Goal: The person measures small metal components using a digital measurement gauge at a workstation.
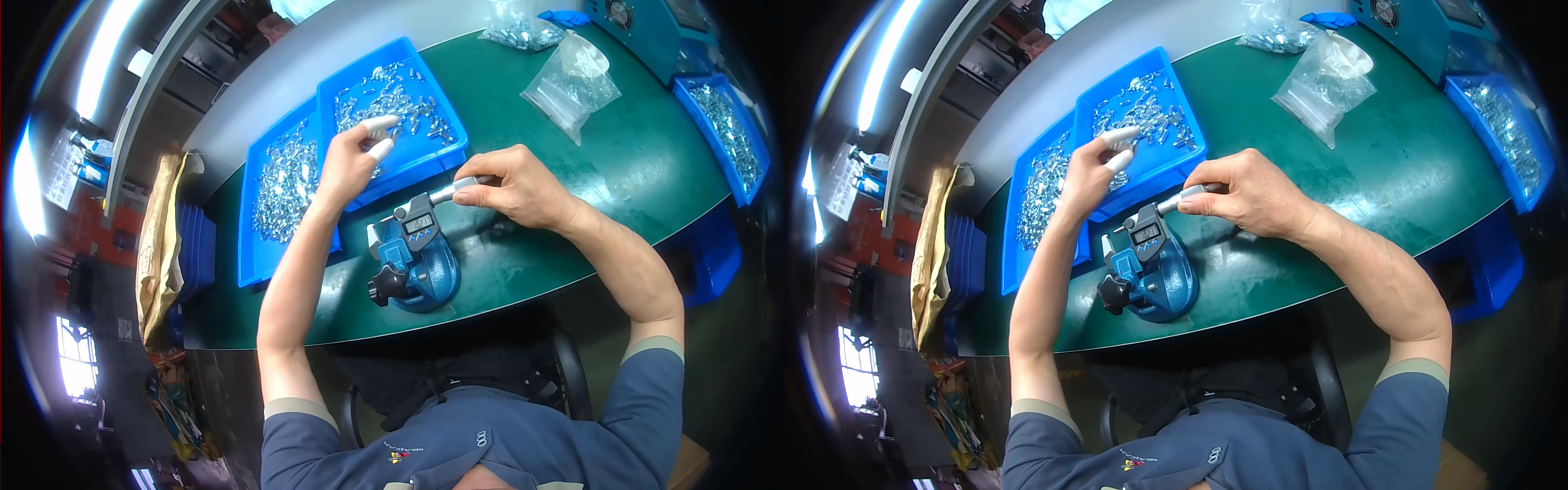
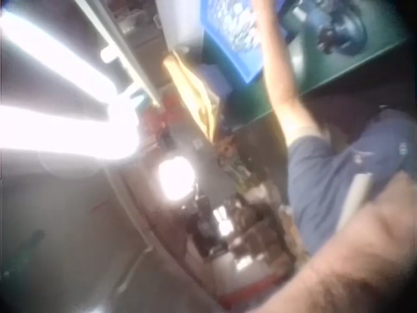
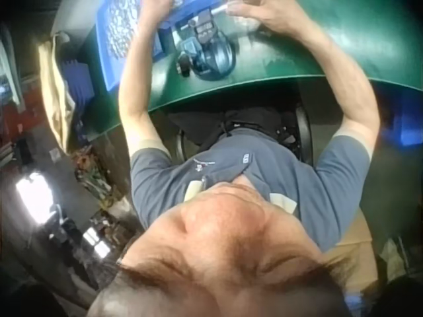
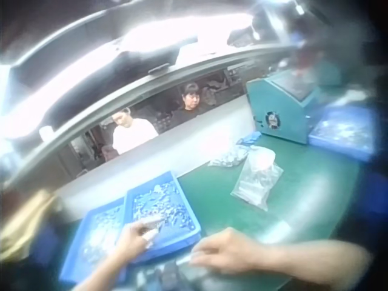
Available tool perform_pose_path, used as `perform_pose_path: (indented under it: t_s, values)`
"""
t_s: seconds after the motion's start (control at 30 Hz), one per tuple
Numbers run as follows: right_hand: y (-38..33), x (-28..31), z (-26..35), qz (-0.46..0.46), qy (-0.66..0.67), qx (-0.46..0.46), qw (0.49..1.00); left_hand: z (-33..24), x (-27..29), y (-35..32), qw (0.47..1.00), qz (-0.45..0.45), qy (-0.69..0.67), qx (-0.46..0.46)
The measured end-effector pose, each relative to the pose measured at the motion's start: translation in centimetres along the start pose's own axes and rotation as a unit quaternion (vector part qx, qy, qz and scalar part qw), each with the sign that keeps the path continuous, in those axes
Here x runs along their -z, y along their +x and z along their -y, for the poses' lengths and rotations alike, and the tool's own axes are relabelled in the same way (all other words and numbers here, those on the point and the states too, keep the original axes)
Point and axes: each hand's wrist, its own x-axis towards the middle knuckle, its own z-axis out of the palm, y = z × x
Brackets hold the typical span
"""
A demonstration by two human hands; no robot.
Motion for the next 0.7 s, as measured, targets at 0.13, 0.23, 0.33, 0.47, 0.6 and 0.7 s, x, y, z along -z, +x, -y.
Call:
perform_pose_path:
  t_s: [0.13, 0.23, 0.33, 0.47, 0.6, 0.7]
  values:
    - [0.0, -0.2, 0.1, -0.002, 0.017, 0.000, 1.000, -2.5, 0.1, -6.8, 0.955, -0.045, -0.285, 0.067]
    - [0.0, -0.1, 0.4, 0.002, 0.009, -0.013, 1.000, -1.6, -0.5, -9.6, 0.911, -0.042, -0.403, 0.070]
    - [0.0, -0.3, 0.5, -0.003, 0.020, -0.015, 1.000, -1.0, -0.7, -11.0, 0.896, -0.053, -0.435, 0.075]
    - [0.1, -0.3, 0.6, 0.006, 0.004, -0.015, 1.000, -0.6, -0.9, -11.8, 0.873, -0.063, -0.475, 0.090]
    - [0.0, -0.4, 0.7, -0.001, 0.015, -0.019, 1.000, -0.2, -1.1, -12.1, 0.858, -0.080, -0.495, 0.111]
    - [0.0, -0.4, 0.7, -0.002, 0.013, -0.024, 1.000, -0.2, -0.8, -12.2, 0.862, -0.065, -0.494, 0.096]
